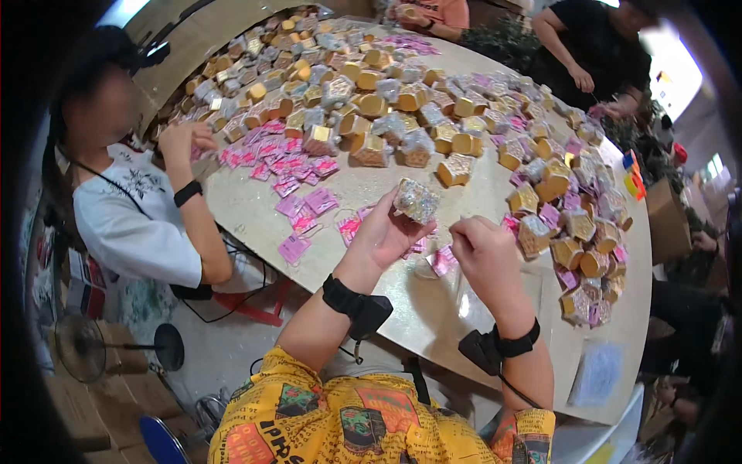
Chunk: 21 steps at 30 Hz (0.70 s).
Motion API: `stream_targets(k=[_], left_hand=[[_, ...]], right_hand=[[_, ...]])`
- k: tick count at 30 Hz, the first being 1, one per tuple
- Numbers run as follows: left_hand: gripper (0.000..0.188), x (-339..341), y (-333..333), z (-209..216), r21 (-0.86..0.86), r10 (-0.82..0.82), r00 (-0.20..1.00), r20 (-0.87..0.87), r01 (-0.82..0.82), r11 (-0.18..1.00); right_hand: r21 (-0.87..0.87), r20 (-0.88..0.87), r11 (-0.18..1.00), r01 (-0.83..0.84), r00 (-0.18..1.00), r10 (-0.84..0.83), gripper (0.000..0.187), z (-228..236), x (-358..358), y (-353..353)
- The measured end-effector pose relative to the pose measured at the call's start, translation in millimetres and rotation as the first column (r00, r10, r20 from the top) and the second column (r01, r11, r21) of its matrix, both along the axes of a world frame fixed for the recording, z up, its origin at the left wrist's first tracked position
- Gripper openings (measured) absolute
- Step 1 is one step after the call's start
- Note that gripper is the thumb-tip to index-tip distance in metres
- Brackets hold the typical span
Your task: The person sits at a table and repeatedly picks up small, individually wrapped candies and pink labels. They place each candy into a clear plastic bag, insert a label, and set the finished package on the table. The process is repeated continuously with other workers visible in the background.
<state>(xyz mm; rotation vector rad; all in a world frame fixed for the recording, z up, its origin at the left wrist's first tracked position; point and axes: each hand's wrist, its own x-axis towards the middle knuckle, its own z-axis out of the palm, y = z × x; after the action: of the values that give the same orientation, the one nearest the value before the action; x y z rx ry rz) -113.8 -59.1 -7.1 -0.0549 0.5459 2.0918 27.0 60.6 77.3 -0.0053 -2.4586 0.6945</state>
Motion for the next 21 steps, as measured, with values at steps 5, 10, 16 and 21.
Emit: stream_targets(k=[5, 10, 16, 21], left_hand=[[0.037, 22.0, 10.9, 4.2, -0.032, 0.003, 1.0, 0.006, -0.003, 0.999], [0.036, 36.5, 11.5, 13.6, -0.073, 0.004, 0.999, -0.054, -0.008, 0.997], [0.035, 43.4, 13.6, 12.5, -0.079, 0.011, 0.994, -0.113, -0.02, 0.997], [0.033, 47.9, 14.5, 15.9, -0.085, 0.052, 0.97, -0.237, -0.074, 0.994]], right_hand=[[0.045, -0.018, 0.998, 0.045, 0.999, -0.045, 0.005, -11.3, 6.9, 6.9], [0.066, -0.018, 0.995, 0.078, 0.997, -0.077, 0.007, -14.3, 17.4, 9.5], [0.099, 0.031, 0.989, 0.112, 0.993, -0.116, 0.005, -11.7, 27.4, 12.1], [0.075, 0.028, 0.991, 0.112, 0.993, -0.115, 0.006, -9.8, 30.4, 13.2]])
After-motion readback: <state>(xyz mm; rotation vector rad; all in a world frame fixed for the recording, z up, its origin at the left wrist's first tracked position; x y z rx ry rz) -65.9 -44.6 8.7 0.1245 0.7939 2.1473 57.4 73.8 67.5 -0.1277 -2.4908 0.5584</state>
